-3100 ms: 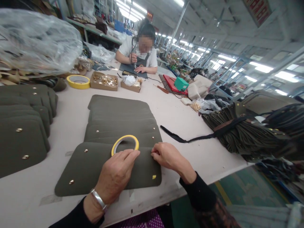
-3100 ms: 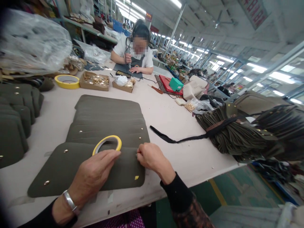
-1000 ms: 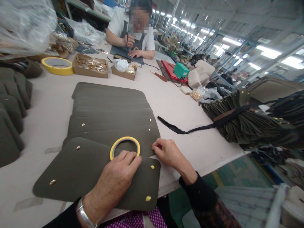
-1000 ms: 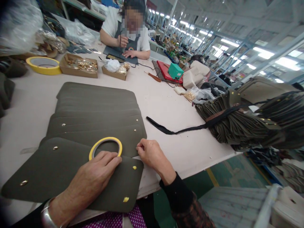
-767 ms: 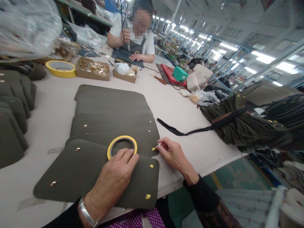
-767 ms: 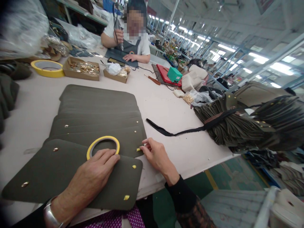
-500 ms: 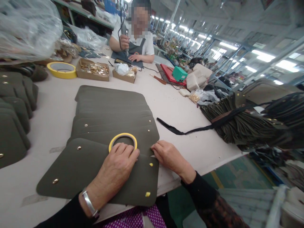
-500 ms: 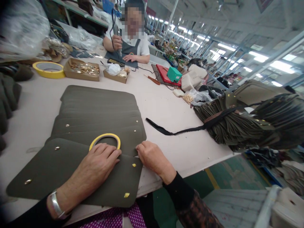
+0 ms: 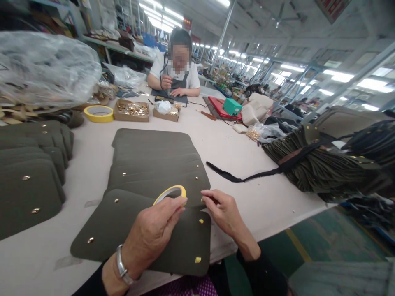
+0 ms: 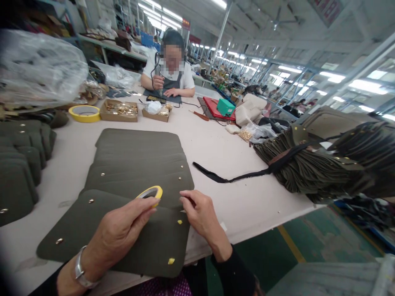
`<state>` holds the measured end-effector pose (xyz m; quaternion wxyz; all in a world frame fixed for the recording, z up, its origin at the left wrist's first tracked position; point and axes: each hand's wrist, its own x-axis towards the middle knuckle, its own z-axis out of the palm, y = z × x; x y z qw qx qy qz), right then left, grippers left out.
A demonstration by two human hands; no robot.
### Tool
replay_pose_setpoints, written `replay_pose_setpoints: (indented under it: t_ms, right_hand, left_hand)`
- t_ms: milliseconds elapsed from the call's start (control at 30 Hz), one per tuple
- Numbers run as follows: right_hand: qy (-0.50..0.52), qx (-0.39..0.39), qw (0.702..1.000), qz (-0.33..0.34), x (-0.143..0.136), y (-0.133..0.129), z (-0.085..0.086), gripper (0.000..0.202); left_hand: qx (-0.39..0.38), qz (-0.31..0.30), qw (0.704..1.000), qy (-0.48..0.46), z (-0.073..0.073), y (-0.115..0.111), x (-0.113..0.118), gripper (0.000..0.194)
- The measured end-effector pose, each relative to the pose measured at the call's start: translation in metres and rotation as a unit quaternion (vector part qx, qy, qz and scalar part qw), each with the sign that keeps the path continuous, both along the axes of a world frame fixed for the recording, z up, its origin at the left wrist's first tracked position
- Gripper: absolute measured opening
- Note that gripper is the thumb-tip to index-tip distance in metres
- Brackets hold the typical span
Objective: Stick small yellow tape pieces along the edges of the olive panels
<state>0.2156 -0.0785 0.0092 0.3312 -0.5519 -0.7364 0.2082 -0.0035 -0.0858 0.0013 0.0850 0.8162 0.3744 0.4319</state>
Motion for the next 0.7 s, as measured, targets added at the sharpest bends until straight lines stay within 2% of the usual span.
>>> replay_pose_setpoints:
  t_ms: [67,167,333,433,567,700]
  right_hand:
    - [0.052,0.044,0.996,0.051,-0.009,-0.007,0.012,0.018]
    - [0.052,0.104,0.985,0.130,-0.023,-0.012,0.027,0.021]
    - [-0.011,0.132,0.974,0.185,-0.034,-0.007,0.030,0.013]
    - [-0.025,0.164,0.969,0.185,-0.036,-0.004,0.024,0.011]
    - [-0.045,0.231,0.960,0.149,-0.036,-0.003,0.015,0.012]
    - [-0.046,0.235,0.965,0.109,-0.039,-0.004,0.010,0.013]
  left_hand:
    - [0.003,0.008,1.000,0.008,0.004,-0.003,-0.001,0.031]
    - [0.000,0.021,0.999,0.039,0.004,-0.007,-0.001,0.048]
    - [-0.013,0.046,0.997,0.063,0.000,-0.011,0.000,0.049]
    - [-0.005,0.050,0.996,0.073,0.001,-0.011,0.001,0.041]
    - [-0.024,0.027,0.997,0.067,0.007,-0.007,0.002,0.021]
    - [-0.059,0.017,0.995,0.080,0.012,0.002,0.006,0.022]
